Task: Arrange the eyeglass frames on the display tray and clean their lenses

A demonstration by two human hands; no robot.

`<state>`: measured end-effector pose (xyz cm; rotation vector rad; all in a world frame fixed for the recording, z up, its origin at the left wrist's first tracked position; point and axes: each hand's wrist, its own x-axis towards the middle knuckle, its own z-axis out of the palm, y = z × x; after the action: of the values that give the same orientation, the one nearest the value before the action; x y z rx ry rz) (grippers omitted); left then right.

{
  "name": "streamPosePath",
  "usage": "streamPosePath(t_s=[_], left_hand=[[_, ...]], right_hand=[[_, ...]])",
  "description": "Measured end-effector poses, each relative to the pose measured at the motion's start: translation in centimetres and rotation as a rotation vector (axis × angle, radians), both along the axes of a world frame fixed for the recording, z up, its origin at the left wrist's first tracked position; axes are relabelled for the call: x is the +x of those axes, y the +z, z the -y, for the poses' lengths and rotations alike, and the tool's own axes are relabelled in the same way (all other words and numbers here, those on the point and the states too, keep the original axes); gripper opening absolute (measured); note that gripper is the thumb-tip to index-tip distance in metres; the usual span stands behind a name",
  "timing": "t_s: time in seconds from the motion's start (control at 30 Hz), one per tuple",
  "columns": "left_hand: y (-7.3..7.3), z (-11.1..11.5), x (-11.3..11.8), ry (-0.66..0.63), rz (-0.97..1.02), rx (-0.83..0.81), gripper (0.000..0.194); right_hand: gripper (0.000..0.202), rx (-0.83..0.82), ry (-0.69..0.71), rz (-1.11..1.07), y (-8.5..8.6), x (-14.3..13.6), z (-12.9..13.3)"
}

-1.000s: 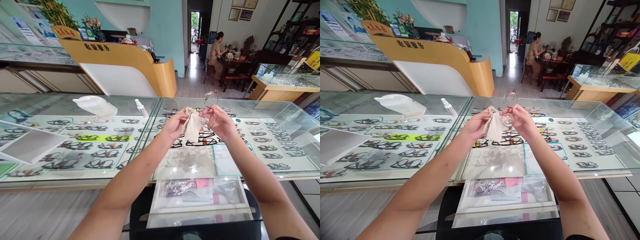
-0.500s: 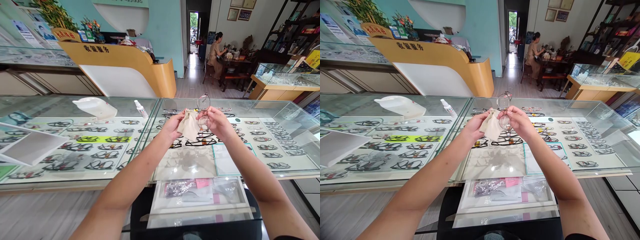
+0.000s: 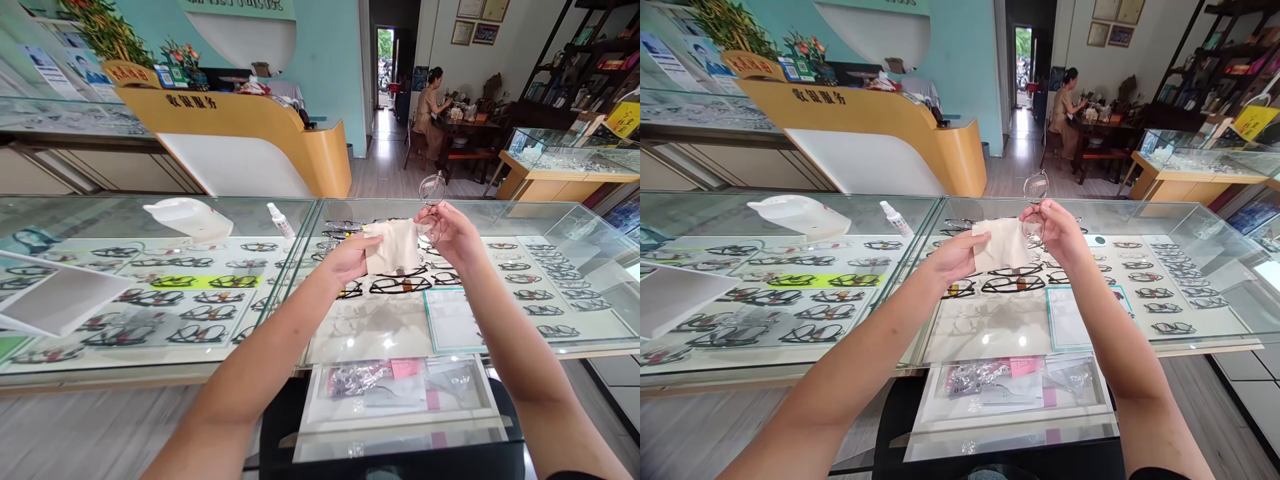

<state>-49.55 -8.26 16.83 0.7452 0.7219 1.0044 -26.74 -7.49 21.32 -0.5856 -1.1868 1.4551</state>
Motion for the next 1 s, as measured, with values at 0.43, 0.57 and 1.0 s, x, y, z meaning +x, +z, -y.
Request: streamPosePath(t_s=[0.43,0.57,1.0], left_hand=[[0.2,0.8,1.1,0.297,-0.079,0.215,0.045],[0.2,0.9,1.2,0.384,-0.161,0.293,0.053],[0.7,1.9,1.8,0.452,-0.258,0.364,0.05]], right_hand=[[0.031,-0.011,-0.084,0.026,-0.5,0.5,-0.4],[0.034,-0.028,-0.114,0.012,-0.6,-0.6,0.3],[0.037,-0.097,-0.104,0.008,-2.2,-4.2,2.7]])
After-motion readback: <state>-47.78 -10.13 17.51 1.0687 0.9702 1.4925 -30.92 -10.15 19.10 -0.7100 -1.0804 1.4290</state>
